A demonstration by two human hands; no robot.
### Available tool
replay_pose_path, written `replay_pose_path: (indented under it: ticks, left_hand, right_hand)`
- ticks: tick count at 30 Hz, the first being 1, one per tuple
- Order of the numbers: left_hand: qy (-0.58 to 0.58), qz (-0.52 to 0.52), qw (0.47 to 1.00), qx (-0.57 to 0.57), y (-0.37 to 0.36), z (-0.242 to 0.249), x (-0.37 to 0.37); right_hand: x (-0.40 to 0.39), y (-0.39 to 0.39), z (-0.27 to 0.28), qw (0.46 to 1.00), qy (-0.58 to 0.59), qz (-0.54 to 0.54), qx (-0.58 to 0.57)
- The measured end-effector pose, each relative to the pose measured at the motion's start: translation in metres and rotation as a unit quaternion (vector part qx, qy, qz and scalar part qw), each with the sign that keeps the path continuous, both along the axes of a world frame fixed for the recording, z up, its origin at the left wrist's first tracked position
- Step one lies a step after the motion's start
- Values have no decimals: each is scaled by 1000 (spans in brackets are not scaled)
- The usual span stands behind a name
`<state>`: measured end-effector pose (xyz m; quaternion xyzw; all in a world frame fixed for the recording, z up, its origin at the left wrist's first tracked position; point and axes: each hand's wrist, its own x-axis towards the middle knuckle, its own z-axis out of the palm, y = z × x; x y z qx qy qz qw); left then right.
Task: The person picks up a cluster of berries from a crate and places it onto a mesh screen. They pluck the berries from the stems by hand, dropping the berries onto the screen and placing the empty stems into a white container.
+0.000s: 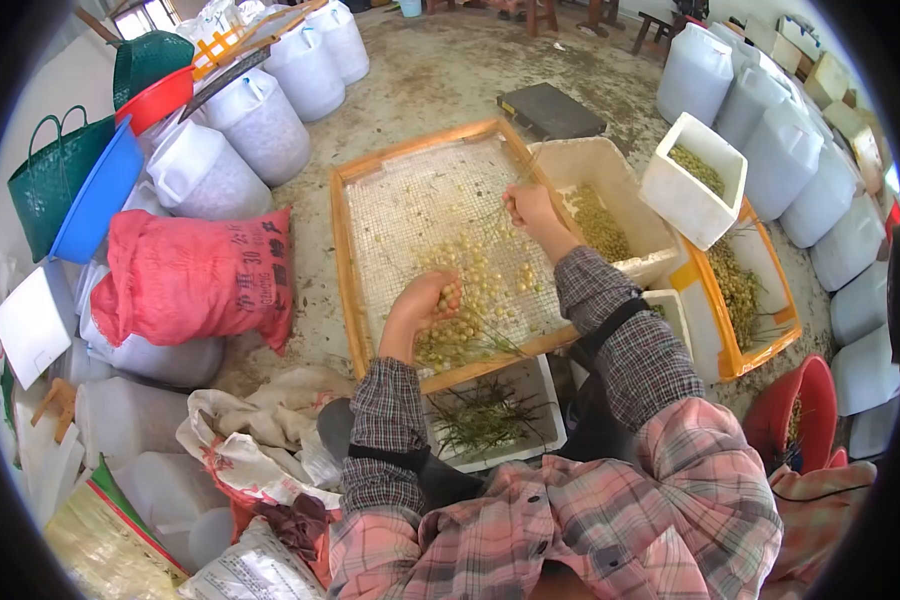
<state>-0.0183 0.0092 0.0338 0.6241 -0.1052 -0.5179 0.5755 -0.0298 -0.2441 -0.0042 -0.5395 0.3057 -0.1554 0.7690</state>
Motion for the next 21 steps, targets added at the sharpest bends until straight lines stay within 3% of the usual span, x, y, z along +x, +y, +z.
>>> replay_pose_path:
  ticks: [1, 4, 7, 10, 13, 17, 21]
  left_hand:
    - [-38, 21, 998, 56, 1, 1, -5]
    - [-130, 26, 991, 31, -9, -6, 5]
    - [-94, 91, 991, -29, -6, 4, 1]
    - [-94, 92, 991, -41, 4, 0, 5]
    - [-120, 17, 992, 24, 16, 6, 12]
    - [-282, -7, 957, 71, 12, 35, -10]
    - [-132, 21, 985, -113, 5, 24, -20]
  right_hand:
    - [-8, 5, 15, 999, -17, 30, -16]
    - [-24, 26, 44, 996, -29, 58, -55]
    - [-38, 34, 54, 994, -57, 88, -41]
    - [-55, 41, 58, 989, -93, 109, -38]
    - [-79, 49, 69, 983, -109, 131, -66]
    - [-98, 56, 76, 975, -141, 164, -39]
    - [-99, 68, 76, 969, -155, 186, -46]
